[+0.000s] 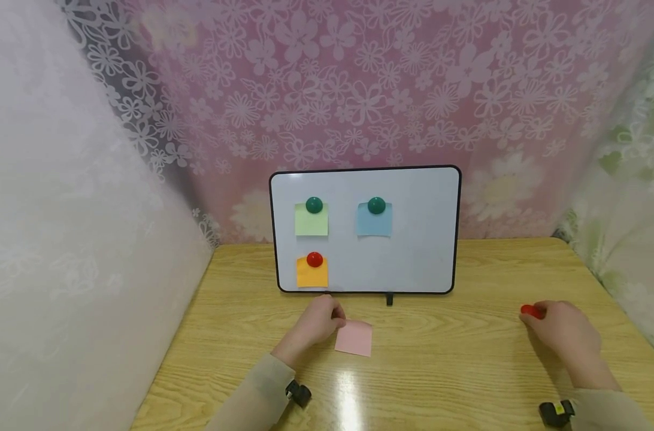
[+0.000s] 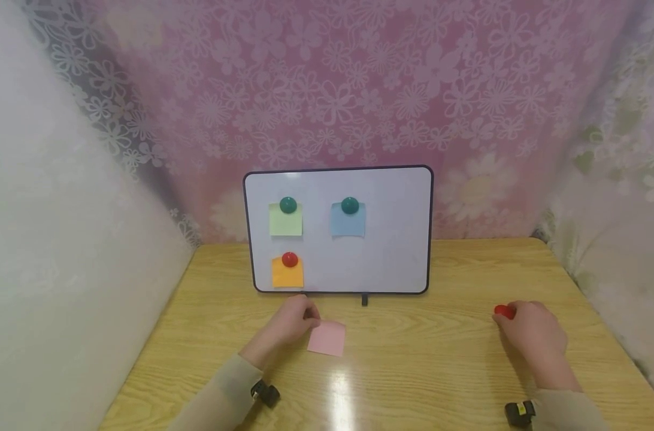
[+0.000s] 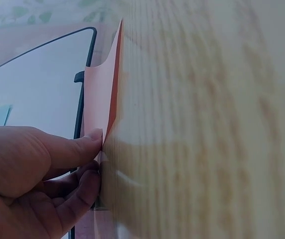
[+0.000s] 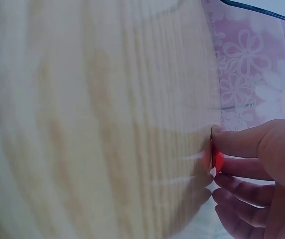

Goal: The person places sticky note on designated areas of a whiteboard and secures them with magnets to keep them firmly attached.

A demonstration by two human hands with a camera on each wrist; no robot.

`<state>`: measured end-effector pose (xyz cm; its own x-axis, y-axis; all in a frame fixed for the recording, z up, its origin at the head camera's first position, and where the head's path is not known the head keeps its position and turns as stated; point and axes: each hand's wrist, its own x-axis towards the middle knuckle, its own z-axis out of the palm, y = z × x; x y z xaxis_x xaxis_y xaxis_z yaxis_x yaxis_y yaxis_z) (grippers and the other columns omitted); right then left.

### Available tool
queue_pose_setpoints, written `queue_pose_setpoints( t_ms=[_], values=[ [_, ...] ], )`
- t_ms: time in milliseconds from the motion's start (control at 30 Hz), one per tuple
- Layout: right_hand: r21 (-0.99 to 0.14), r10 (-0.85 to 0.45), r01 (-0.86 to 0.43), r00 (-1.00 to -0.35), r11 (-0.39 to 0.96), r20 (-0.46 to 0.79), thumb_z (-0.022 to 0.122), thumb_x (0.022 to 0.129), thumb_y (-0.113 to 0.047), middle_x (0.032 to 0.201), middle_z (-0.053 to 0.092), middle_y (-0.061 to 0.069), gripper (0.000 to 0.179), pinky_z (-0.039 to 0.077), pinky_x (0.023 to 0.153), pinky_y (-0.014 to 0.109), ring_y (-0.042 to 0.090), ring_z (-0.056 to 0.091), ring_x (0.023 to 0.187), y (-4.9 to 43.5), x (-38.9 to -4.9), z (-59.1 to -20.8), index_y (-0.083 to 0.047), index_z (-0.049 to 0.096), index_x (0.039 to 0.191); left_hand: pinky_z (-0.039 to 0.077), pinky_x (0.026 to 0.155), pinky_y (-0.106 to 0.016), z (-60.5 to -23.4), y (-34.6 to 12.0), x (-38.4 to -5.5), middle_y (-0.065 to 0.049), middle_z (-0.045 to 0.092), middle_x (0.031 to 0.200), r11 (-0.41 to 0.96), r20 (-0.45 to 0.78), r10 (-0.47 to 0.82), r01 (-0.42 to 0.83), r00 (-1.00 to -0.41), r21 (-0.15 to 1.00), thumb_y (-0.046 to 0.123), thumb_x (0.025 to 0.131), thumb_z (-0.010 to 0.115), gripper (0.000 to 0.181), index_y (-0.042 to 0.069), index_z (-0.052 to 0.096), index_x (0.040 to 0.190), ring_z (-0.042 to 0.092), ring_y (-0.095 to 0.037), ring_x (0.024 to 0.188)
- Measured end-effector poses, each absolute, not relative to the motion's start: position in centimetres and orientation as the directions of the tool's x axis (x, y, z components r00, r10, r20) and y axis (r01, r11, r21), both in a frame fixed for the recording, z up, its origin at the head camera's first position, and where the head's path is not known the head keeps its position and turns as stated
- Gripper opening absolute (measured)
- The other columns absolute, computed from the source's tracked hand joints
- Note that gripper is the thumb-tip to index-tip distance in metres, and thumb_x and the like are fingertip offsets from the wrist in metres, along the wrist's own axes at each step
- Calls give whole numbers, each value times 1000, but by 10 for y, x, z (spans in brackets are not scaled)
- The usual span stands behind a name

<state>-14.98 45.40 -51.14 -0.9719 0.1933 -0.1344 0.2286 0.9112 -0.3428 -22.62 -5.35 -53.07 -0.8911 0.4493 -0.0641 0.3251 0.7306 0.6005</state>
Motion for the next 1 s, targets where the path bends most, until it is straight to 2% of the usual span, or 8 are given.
queue_pose_setpoints(
  t_ms=[567, 1000],
  values=[
    [-346, 206, 243, -968, 906, -142, 75, 97, -53, 128, 60, 42, 77, 52, 63, 55, 59, 61, 103, 461, -152, -516, 12, 59, 136, 51, 72, -29, -535, -55, -226, 5, 61, 86, 718, -55, 457, 332, -888, 612, 7, 97, 80, 11, 10, 75, 88, 55, -11, 77],
    [-349, 198, 230, -972, 908, -127, 76, 96, -50, 126, 61, 41, 76, 52, 65, 55, 59, 62, 101, 462, -153, -518, 14, 60, 134, 52, 72, -29, -534, -55, -227, 5, 63, 86, 718, -62, 457, 326, -888, 615, 7, 98, 80, 9, 9, 76, 89, 57, -10, 77]
  ],
)
